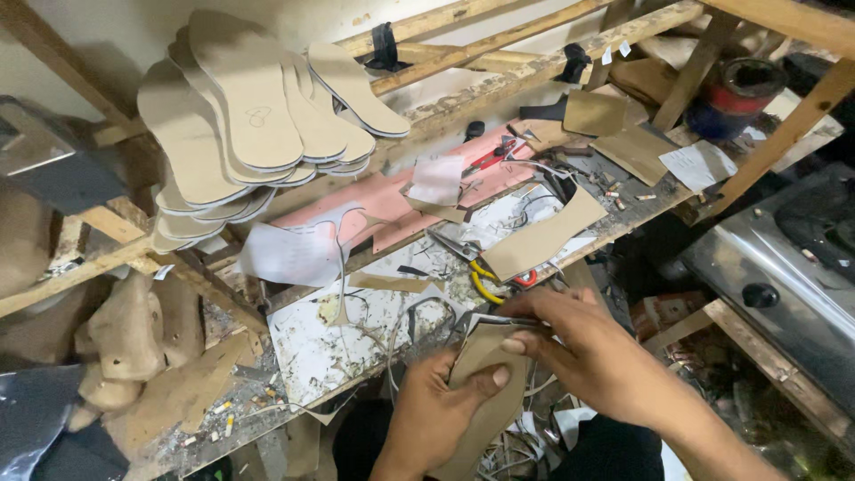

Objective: The person cuts shoe insole boards with scissors, trimming excess material along a drawn outline. They set the scissors down, peel a white backing layer off a cut piece, align the pieces together, then pick the scissors back up and continue trimming the edge of another insole board.

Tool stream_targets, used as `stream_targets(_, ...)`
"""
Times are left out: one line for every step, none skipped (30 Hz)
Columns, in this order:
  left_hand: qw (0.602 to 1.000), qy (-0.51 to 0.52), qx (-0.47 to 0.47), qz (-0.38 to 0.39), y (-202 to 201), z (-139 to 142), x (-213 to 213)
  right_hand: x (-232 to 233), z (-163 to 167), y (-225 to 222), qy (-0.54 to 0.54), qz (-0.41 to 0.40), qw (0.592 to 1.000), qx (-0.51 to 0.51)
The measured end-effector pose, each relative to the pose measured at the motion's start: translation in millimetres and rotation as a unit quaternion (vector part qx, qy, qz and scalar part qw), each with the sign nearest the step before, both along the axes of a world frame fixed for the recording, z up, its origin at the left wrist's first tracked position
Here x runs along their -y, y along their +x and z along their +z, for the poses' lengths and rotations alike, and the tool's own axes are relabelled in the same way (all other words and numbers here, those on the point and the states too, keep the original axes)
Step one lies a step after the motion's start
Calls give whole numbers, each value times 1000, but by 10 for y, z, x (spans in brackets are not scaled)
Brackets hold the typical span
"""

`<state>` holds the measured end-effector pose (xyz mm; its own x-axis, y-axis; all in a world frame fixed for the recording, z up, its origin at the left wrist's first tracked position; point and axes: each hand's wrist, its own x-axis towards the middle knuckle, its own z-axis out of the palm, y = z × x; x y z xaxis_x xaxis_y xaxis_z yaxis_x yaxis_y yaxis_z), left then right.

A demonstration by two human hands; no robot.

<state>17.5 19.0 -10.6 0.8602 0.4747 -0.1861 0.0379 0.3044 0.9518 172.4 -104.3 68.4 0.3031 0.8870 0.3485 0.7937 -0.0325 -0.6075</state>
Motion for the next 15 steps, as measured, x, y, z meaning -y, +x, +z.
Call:
stream_targets(1000,1,8,-12,-9,12,-15,-8,26,35,-18,13,1000,-8)
stream_targets(999,-6,-10,-30,-13,22,-45,-28,41,60,-55,-5,996,-63)
stream_targets(998,-14,-27,-49,-9,28,-75,-54,53,88,-91,-23,989,-117)
stream_targets(997,-21,-43,-68,-10,24,-89,-76,65,122,-128,-40,976,-170)
stream_targets(996,-24,-43,-77,-9,12,-93,-103,75,157,-127,-31,978,-161)
stream_targets(995,-27,-43,-85,-6,-11,-90,-136,77,191,-127,-22,980,-152)
stream_targets(994,-30,-44,-93,11,-41,-87,-166,80,234,-127,-12,982,-142)
stream_targets(994,-43,-43,-88,35,-80,-83,-197,75,273,-149,-6,978,-146)
stream_targets(994,-55,-42,-84,63,-123,-76,-237,62,312,-170,0,974,-150)
stream_targets(994,-68,-42,-79,83,-171,-76,-274,43,356,-192,6,969,-154)
stream_targets(994,-59,-57,-79,111,-217,-88,-315,25,419,-197,17,968,-153)
stream_targets(993,-49,-72,-79,142,-262,-109,-367,-1,481,-202,26,967,-152)
stream_targets(992,-39,-87,-80,167,-302,-129,-410,-35,538,-207,36,966,-151)
stream_targets(993,-21,-75,-94,170,-337,-155,-443,-78,583,-204,16,968,-144)
stream_targets(992,-1,-61,-108,174,-365,-183,-470,-119,636,-200,-4,970,-135)
